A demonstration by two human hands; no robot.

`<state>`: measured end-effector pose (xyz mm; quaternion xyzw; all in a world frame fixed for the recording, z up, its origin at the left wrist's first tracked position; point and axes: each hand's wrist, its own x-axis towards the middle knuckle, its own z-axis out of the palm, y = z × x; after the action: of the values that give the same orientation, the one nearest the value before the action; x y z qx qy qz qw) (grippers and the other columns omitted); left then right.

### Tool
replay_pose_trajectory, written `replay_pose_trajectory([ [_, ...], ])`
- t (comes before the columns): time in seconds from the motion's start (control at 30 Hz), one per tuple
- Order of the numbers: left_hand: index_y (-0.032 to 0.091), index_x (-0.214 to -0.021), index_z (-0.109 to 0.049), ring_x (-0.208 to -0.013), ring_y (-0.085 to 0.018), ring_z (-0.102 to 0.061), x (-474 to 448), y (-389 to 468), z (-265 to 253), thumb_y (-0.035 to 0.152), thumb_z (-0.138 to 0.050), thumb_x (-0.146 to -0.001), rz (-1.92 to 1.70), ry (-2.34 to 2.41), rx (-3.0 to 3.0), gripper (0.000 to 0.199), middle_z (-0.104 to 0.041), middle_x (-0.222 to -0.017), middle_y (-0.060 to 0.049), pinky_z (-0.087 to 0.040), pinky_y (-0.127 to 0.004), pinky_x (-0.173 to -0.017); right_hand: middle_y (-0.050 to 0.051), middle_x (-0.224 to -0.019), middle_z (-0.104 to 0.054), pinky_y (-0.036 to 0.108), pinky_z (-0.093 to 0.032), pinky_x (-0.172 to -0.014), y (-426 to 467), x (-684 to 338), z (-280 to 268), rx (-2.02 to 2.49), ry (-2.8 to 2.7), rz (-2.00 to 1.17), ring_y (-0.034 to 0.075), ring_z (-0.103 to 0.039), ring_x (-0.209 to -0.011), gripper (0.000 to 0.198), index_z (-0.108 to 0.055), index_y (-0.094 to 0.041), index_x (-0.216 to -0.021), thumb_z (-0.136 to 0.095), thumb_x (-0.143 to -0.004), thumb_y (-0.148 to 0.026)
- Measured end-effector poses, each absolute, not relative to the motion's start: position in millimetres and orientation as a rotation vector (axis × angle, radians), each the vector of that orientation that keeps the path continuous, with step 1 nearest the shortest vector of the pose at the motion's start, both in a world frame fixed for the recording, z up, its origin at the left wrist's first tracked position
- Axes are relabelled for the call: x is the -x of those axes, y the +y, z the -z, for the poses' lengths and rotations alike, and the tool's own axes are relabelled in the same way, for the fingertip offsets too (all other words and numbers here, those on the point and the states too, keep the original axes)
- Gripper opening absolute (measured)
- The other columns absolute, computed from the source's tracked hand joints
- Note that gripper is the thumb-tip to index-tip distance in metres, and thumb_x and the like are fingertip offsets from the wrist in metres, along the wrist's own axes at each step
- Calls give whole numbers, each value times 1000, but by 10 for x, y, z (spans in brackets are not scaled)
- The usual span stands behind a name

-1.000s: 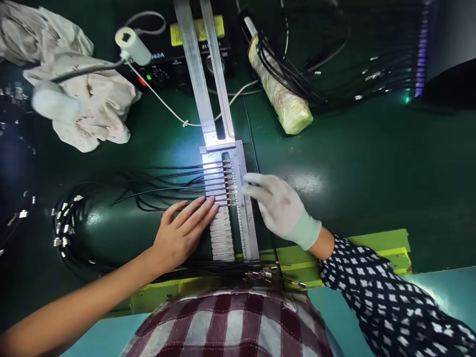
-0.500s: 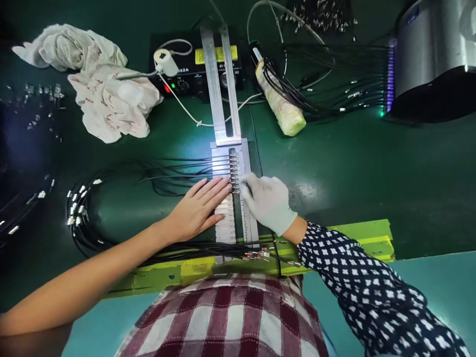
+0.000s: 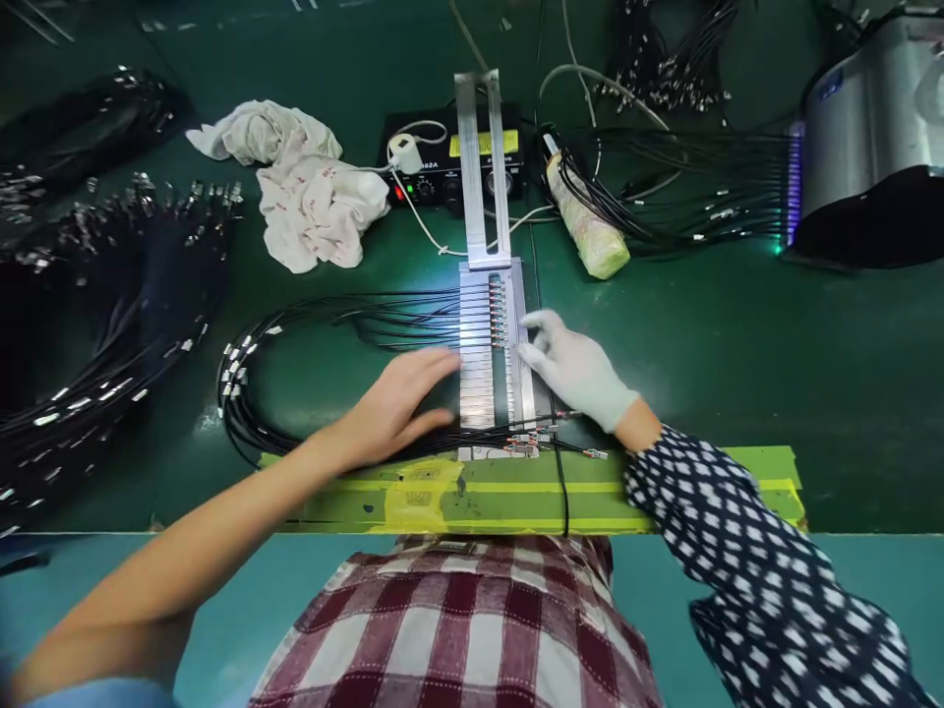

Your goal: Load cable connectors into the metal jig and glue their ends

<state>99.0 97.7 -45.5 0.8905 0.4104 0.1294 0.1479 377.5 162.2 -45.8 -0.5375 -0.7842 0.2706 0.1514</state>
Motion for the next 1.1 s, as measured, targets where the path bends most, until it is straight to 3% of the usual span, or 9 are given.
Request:
replay_pose_trajectory([
  [0.13, 13, -115, -55, -102, -28, -59, -823, 315, 536, 44, -56, -94, -348, 1517, -2530, 37, -62, -111, -16, -50, -42, -83, 1, -96, -73, 33, -55, -73, 1176, -4183, 333, 1366, -2292, -1240, 20, -70, -80, 40, -51, -25, -131, -52, -95, -42],
  [0.2, 15, -100, -55, -87, -25, -59, -810, 171, 645, 36, -54, -96, -377, 1595, -2589, 22, -63, -97, -12, -49, -37, -72, 1, -99, -75, 34, -57, -70, 971, -4289, 268, 1399, -2405, -1165, 21, -72, -80, 49, -52, -27, -136, -61, -91, -42],
  [0.27, 16, -93, -52, -74, -21, -57, -804, 183, 712, 32, -51, -97, -461, 1535, -2662, 16, -62, -84, -8, -46, -32, -63, 3, -103, -76, 36, -59, -70, 870, -4315, 180, 1392, -2485, -962, 23, -73, -82, 44, -56, -27, -136, -59, -94, -39],
  [0.4, 18, -84, -52, -56, -15, -52, -542, 483, 633, 33, -45, -100, -501, 1328, -2828, 23, -55, -68, -2, -40, -27, -52, 4, -111, -75, 35, -60, -77, 934, -4145, -2, 1228, -2472, -756, 22, -73, -93, 30, -67, -24, -122, -51, -100, -36],
  [0.53, 16, -89, -60, -67, -18, -60, 15, 714, 465, 41, -48, -99, -248, 1218, -2883, 29, -61, -75, -6, -48, -29, -60, 6, -111, -75, 36, -60, -78, 983, -3767, 92, 1011, -2545, -716, 22, -73, -92, 31, -65, -23, -126, -53, -100, -31],
  [0.63, 16, -107, -64, -83, -19, -64, 278, 667, 423, 36, -44, -101, -163, 1283, -2649, 29, -67, -92, -9, -54, -31, -75, 10, -117, -71, 43, -60, -82, 949, -3593, 307, 913, -2581, -656, 27, -71, -99, 42, -62, -20, -130, -60, -95, -44],
  [0.73, 17, -112, -68, -88, -17, -66, 334, 567, 423, 27, -45, -101, -323, 1344, -2433, 27, -71, -97, -10, -55, -31, -82, 11, -121, -69, 47, -58, -87, 988, -3632, 430, 1035, -2471, -658, 29, -68, -104, 45, -60, -20, -130, -58, -95, -49],
  [0.9, 21, -114, -71, -99, -18, -67, 337, 610, 327, 21, -58, -95, -608, 1265, -2274, 23, -74, -104, -8, -55, -34, -88, 5, -110, -69, 36, -58, -73, 1167, -3835, 388, 1281, -2302, -846, 21, -68, -84, 31, -60, -26, -125, -54, -97, -38],
  [1.1, 21, -107, -72, -85, -15, -62, 56, 855, 356, 22, -59, -94, -823, 1493, -2277, 19, -68, -91, -5, -51, -29, -76, 3, -96, -68, 33, -56, -73, 1287, -3893, 425, 1352, -2102, -874, 18, -66, -78, 26, -63, -26, -120, -54, -96, -32],
])
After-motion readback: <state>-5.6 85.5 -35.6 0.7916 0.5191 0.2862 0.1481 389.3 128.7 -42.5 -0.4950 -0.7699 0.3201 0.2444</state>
